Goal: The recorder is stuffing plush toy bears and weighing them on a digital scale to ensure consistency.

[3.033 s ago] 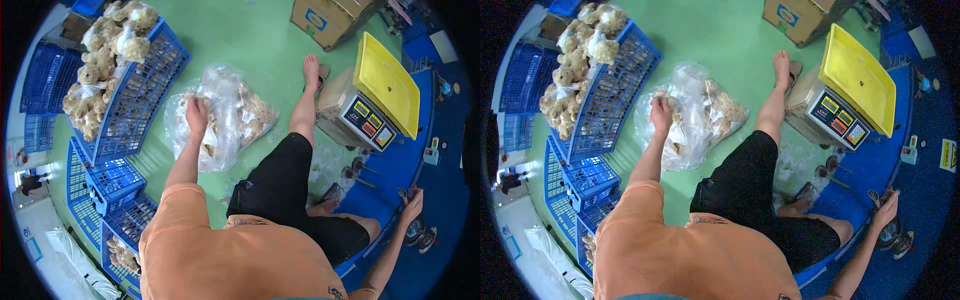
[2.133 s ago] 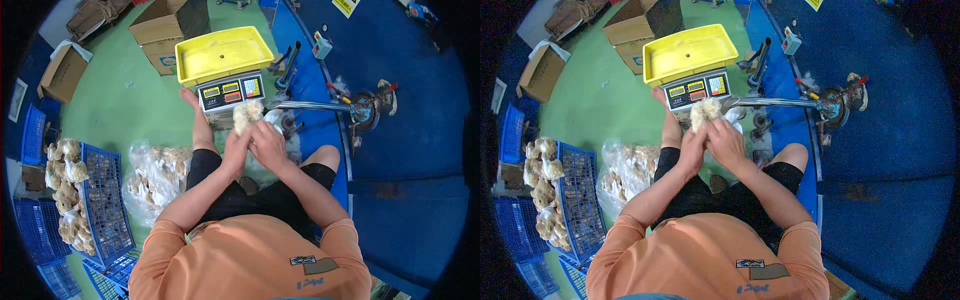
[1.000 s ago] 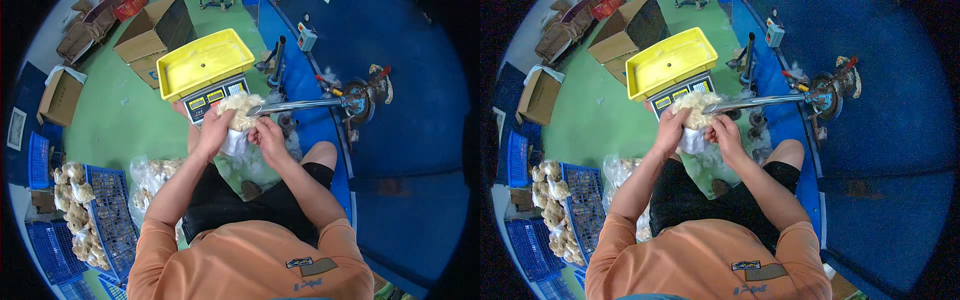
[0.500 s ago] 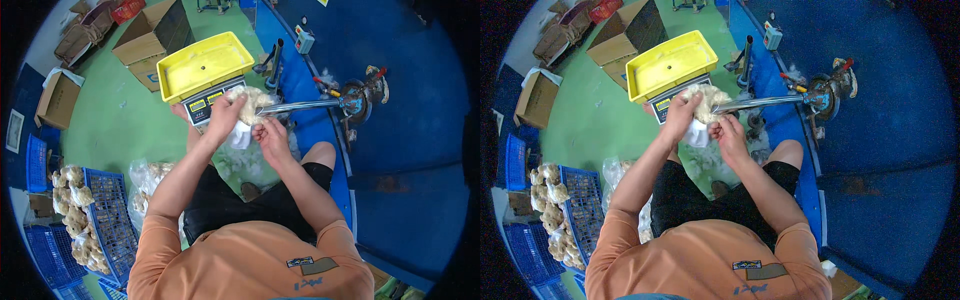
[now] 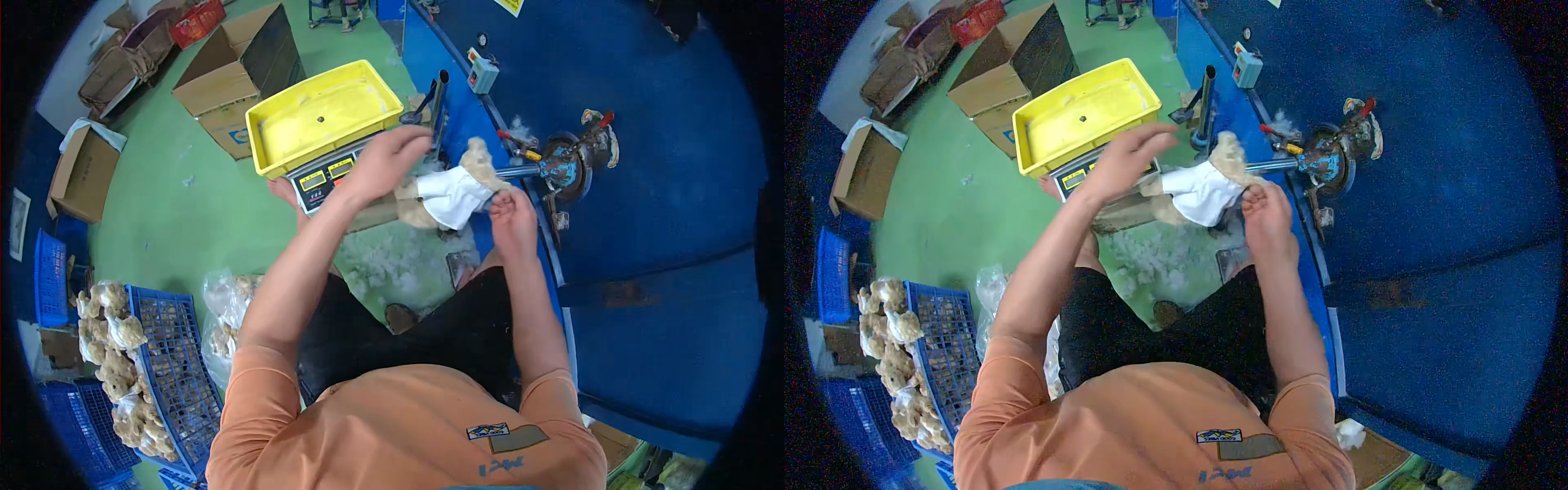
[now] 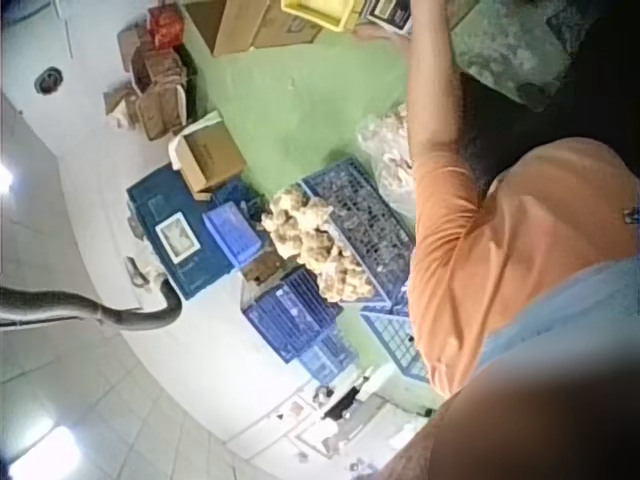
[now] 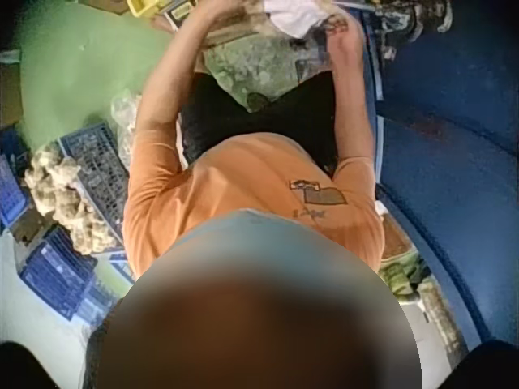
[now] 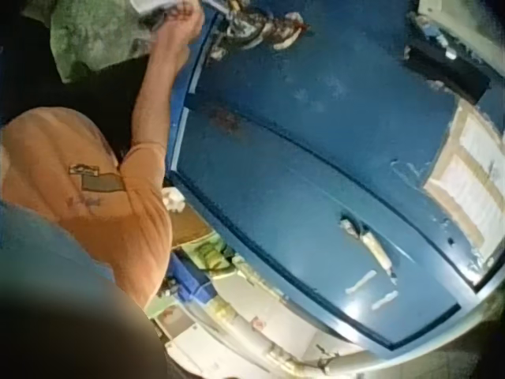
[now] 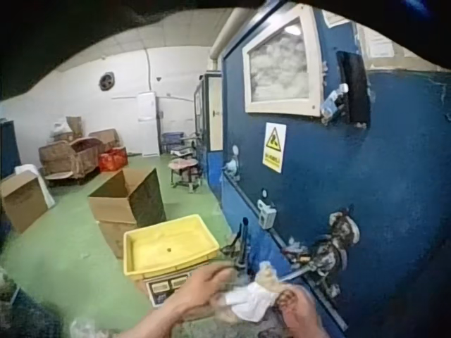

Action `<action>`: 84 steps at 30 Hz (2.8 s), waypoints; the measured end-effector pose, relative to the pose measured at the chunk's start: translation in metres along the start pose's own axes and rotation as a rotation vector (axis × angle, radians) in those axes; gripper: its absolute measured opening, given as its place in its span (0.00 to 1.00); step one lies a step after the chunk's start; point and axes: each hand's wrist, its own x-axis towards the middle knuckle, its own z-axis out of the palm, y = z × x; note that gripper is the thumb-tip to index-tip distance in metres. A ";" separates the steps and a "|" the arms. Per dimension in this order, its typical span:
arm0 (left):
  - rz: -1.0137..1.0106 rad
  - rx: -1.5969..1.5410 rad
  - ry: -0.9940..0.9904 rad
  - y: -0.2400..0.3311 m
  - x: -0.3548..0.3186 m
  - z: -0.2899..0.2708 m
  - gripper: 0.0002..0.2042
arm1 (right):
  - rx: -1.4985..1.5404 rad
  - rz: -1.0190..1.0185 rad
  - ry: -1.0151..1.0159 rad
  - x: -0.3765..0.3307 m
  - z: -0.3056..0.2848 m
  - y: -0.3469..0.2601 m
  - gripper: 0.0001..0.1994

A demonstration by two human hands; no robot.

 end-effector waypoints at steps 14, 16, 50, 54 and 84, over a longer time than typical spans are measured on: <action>-0.495 -0.927 0.099 -0.033 -0.062 0.027 0.14 | -1.796 -1.126 -0.842 0.030 0.073 -0.007 0.15; -0.523 -0.931 0.117 -0.034 -0.065 0.022 0.13 | -1.798 -1.120 -0.869 0.027 0.080 0.000 0.15; -0.410 -1.275 0.553 -0.038 -0.096 0.086 0.14 | -1.672 -1.205 -0.691 0.027 0.047 -0.023 0.18; -0.219 -1.017 0.360 -0.041 -0.067 0.072 0.19 | -1.711 -1.203 -0.698 0.034 0.040 -0.030 0.19; -0.360 -0.815 0.239 -0.027 -0.084 0.048 0.20 | -1.927 -0.961 -0.146 0.051 0.046 -0.017 0.13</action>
